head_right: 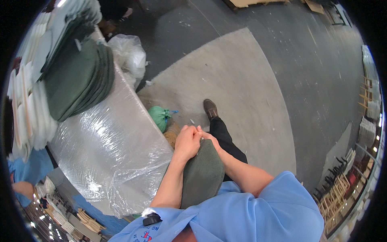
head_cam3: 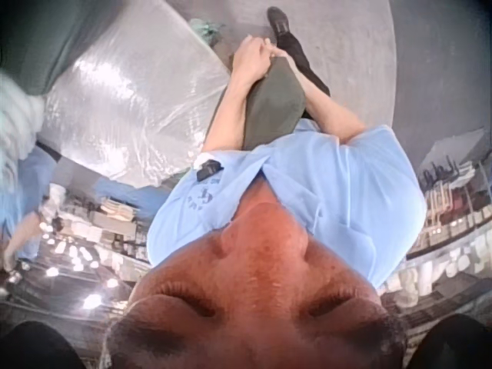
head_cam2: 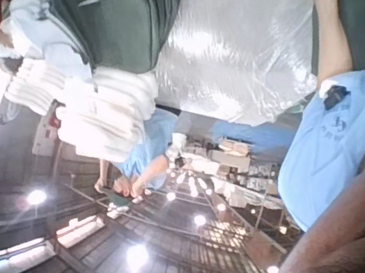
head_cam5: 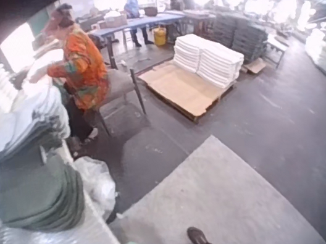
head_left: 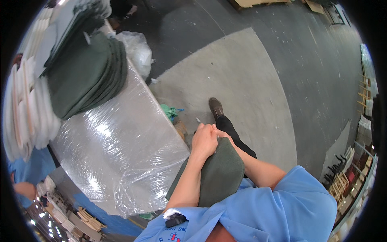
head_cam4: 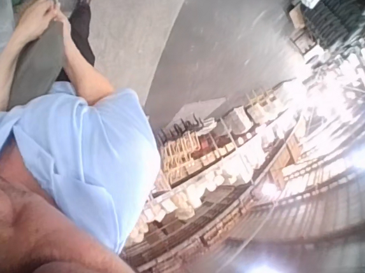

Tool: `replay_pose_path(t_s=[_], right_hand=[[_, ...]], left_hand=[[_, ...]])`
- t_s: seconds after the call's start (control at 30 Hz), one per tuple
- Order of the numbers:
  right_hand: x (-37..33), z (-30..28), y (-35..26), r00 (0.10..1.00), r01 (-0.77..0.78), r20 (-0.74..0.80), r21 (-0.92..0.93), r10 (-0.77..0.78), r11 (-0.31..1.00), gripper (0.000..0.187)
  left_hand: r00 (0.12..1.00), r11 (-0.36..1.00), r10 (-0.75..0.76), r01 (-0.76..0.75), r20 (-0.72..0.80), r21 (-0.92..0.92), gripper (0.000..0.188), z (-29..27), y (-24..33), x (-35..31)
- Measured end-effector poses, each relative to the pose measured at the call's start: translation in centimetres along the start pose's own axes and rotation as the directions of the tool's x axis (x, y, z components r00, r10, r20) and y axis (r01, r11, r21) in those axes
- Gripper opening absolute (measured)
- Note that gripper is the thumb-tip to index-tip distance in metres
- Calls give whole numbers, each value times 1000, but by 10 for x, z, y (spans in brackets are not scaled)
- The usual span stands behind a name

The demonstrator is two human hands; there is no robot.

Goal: The person inserts white foam inserts into green fabric covers, aligns the edges, and places the finished cushions onto a stack. The person repeats this process for multiple cushions.

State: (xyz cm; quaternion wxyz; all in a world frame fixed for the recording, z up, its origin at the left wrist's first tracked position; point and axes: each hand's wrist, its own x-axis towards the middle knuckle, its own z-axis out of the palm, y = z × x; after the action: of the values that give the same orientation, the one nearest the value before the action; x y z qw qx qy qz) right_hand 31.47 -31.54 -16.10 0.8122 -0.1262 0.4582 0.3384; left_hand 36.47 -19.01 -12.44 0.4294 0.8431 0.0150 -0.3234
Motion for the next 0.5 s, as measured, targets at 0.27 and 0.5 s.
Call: replay_pose_path(t_s=[0.27, 0.5], right_hand=[[6, 9, 5, 958, 112, -219, -313, -186, 943, 20], [31, -2, 7, 972, -30, -227, -355, -55, 934, 12]], left_hand=[[997, 984, -77, 77, 7, -163, 22, -10, -14, -4], [985, 977, -168, 159, -48, -145, 19, -6, -26, -11]])
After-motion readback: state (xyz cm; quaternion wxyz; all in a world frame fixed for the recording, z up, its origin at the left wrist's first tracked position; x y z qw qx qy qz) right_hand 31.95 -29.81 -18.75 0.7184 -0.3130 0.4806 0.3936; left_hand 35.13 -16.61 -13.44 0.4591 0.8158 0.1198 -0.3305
